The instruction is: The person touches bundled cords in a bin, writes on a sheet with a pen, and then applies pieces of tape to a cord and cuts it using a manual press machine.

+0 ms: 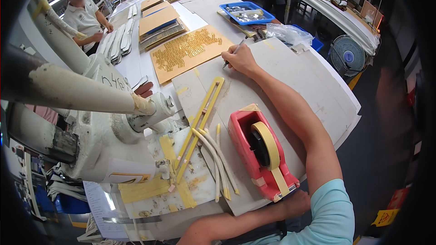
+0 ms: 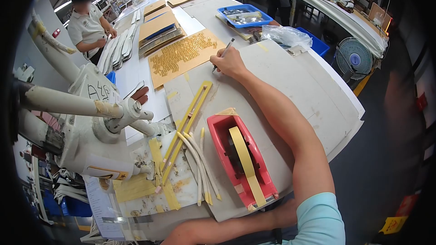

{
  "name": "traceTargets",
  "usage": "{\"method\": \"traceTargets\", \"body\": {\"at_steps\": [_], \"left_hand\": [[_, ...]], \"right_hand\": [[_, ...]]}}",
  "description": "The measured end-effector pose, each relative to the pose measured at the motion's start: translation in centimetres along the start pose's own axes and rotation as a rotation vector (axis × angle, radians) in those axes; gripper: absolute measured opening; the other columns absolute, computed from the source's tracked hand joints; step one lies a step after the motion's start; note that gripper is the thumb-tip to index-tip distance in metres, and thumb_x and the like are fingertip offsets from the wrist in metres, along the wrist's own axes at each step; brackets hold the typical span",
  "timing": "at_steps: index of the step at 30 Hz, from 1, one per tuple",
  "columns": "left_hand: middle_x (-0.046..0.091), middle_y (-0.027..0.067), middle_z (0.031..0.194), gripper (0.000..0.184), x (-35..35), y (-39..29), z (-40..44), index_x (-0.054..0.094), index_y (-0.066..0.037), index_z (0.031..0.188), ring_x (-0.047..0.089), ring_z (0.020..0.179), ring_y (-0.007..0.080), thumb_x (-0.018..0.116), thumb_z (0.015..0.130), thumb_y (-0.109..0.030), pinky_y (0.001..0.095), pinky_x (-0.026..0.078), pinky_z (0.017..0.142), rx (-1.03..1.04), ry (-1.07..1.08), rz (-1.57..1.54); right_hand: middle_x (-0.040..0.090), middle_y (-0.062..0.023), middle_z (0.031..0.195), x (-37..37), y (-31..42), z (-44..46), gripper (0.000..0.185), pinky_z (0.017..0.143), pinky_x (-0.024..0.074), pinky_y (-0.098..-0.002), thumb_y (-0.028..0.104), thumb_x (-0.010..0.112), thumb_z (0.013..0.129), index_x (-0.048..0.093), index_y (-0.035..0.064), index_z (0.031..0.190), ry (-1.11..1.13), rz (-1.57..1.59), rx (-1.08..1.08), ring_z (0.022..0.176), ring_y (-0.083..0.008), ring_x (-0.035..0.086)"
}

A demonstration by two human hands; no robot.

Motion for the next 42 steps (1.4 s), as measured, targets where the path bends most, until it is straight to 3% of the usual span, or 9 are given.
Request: {"method": "traceTargets", "body": {"at_steps": [10,12,25,27,31,36,37,39,42], "left_hand": [[0.063,0.0146,0.078,0.016,-0.3,0.1,0.6,0.065,-0.004,0.08,0.061,0.079,0.0322,0.07,0.067,-0.01,0.0433,0.045,0.07,-0.02,0.0,-0.073],[0.057,0.0226,0.127,0.044,-0.2,0.2,0.6,0.055,0.0,0.127,0.058,0.113,0.0423,0.06,0.084,-0.01,0.0478,0.049,0.093,-0.11,0.397,-0.087],[0.057,0.0211,0.13,0.045,0.2,0.4,0.1,0.056,-0.001,0.127,0.055,0.118,0.041,0.061,0.082,-0.01,0.0489,0.047,0.096,-0.099,0.391,-0.065],[0.062,0.0133,0.078,0.019,-0.1,0.4,0.2,0.066,-0.004,0.083,0.061,0.079,0.033,0.069,0.065,-0.007,0.0448,0.044,0.069,-0.022,-0.023,-0.093],[0.063,0.0137,0.081,0.021,1.3,1.4,-0.2,0.065,-0.004,0.086,0.063,0.08,0.0336,0.069,0.065,-0.007,0.0445,0.045,0.067,-0.01,-0.032,-0.073],[0.064,0.0124,0.083,0.022,3.3,2.9,-0.9,0.064,-0.004,0.09,0.065,0.08,0.0325,0.069,0.068,-0.008,0.0434,0.047,0.066,-0.117,0.009,-0.161],[0.064,0.0124,0.083,0.022,1.5,2.0,0.0,0.064,-0.004,0.09,0.065,0.08,0.0325,0.069,0.068,-0.008,0.0434,0.047,0.066,-0.098,0.011,-0.156],[0.063,0.0113,0.084,0.021,-2.2,0.0,1.5,0.062,-0.003,0.092,0.065,0.075,0.0317,0.066,0.073,-0.011,0.043,0.048,0.061,0.094,0.338,0.165],[0.062,0.0108,0.079,0.022,-6.3,-2.8,2.7,0.057,-0.003,0.095,0.063,0.067,0.0337,0.06,0.075,-0.012,0.0427,0.053,0.06,0.246,0.317,0.163]], "right_hand": [[0.064,-0.0072,0.057,0.0,0.0,0.0,0.028,0.045,0.0525,-0.0271,0.019,0.067,0.081,0.065,-0.001,0.063,0.006,-0.006,-0.004,0.049,-0.0129,0.066],[0.064,-0.0071,0.057,0.0,0.0,0.0,0.028,0.045,0.0522,-0.0272,0.02,0.067,0.082,0.065,-0.0011,0.063,0.003,-0.007,-0.012,0.049,-0.0129,0.065],[0.063,-0.0065,0.056,-0.4,0.0,0.0,0.029,0.043,0.0495,-0.0268,0.02,0.065,0.083,0.064,-0.0009,0.063,-0.034,0.105,0.049,0.047,-0.0122,0.063],[0.063,-0.0067,0.058,-0.5,0.3,-0.2,0.028,0.042,0.0483,-0.0272,0.019,0.066,0.082,0.064,-0.0003,0.062,-0.034,0.117,0.074,0.046,-0.012,0.061],[0.066,-0.0075,0.064,-0.2,-0.3,0.1,0.024,0.045,0.049,-0.0269,0.018,0.066,0.082,0.065,-0.0015,0.069,-0.024,0.072,0.049,0.05,-0.0116,0.062],[0.071,-0.0086,0.081,-0.7,-0.3,-0.7,0.027,0.061,0.0533,-0.027,0.023,0.066,0.089,0.069,-0.0025,0.098,-0.137,0.197,-0.094,0.066,-0.0127,0.066],[0.072,-0.0097,0.087,-1.0,0.2,-1.3,0.028,0.062,0.0536,-0.0278,0.023,0.064,0.093,0.069,-0.001,0.106,-0.173,0.193,-0.042,0.066,-0.0146,0.067],[0.072,-0.0106,0.09,-2.3,1.0,-3.4,0.028,0.062,0.0536,-0.0276,0.022,0.062,0.094,0.067,-0.0008,0.11,-0.219,0.206,-0.018,0.066,-0.015,0.067],[0.073,-0.0121,0.094,-3.8,2.7,-7.6,0.029,0.062,0.0543,-0.0282,0.02,0.059,0.096,0.063,-0.0003,0.117,-0.218,0.267,0.075,0.067,-0.016,0.068]]}}
Point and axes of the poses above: each hand's wrist, its own z-axis towards the middle knuckle, its own x-axis out of the palm, y = z × x, the point moved 2 cm from there along z, towards the middle knuckle
